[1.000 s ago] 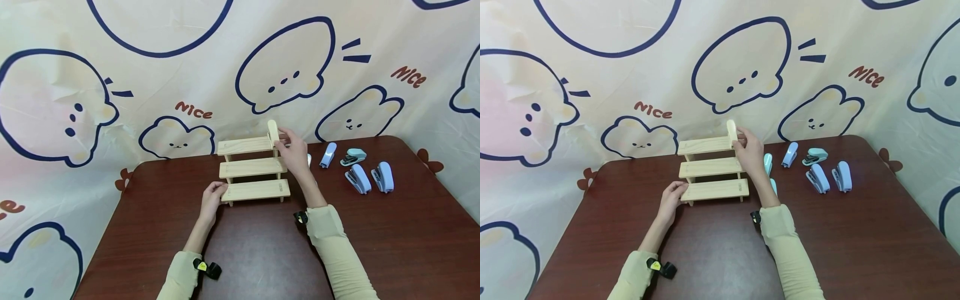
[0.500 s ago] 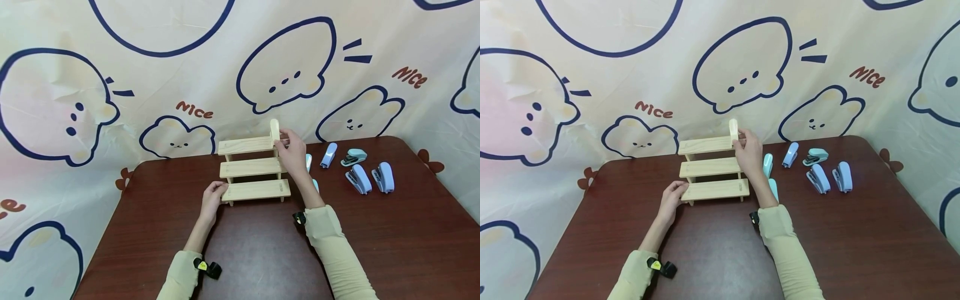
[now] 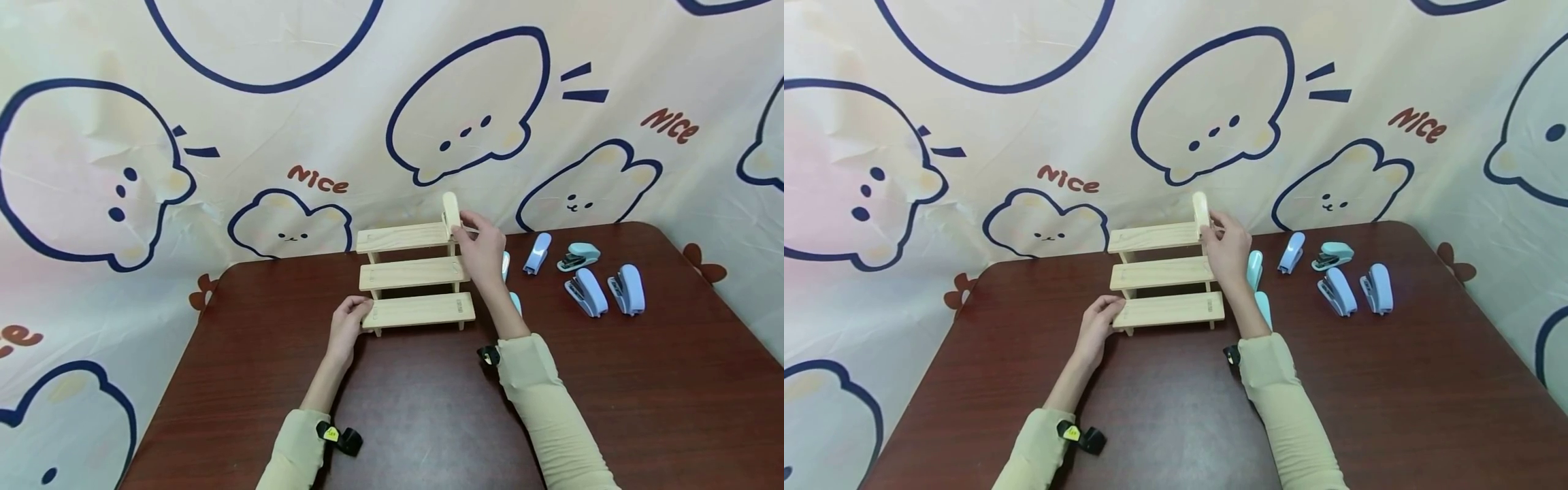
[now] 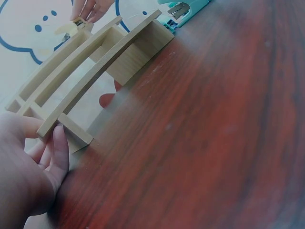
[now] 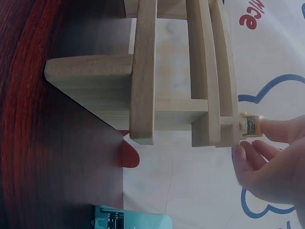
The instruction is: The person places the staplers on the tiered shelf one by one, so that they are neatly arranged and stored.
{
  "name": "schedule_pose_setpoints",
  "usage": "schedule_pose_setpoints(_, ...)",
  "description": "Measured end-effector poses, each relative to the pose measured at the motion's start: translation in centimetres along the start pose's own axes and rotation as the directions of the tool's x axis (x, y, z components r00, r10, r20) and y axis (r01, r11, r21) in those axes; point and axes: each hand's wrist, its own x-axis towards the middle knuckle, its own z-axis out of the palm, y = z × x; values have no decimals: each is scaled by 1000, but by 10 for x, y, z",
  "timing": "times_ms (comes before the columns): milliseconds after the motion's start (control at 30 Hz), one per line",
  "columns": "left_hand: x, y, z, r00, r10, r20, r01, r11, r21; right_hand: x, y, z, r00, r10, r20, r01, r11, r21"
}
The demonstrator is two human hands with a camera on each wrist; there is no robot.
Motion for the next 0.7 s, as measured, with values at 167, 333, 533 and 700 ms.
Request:
schedule_pose_setpoints(167, 1, 0, 0, 1000, -4, 6, 4, 1000, -8, 0, 0, -1, 1000, -13, -23, 14, 1000, 24)
schedule_pose_setpoints(333, 0, 1, 1, 1000, -3, 9, 3, 1000, -11, 0, 0, 1, 998, -32, -47, 34, 999, 39)
schedule_pose_setpoints(533, 0, 0, 1, 1000, -1, 4, 1, 1000, -6, -2, -3, 5, 996, -39, -81, 41, 999, 20)
schedule_pose_setpoints(700, 1, -2, 1, 1000, 1, -4, -1, 1000, -24, -5, -2, 9, 994, -63, -94, 64, 998, 9)
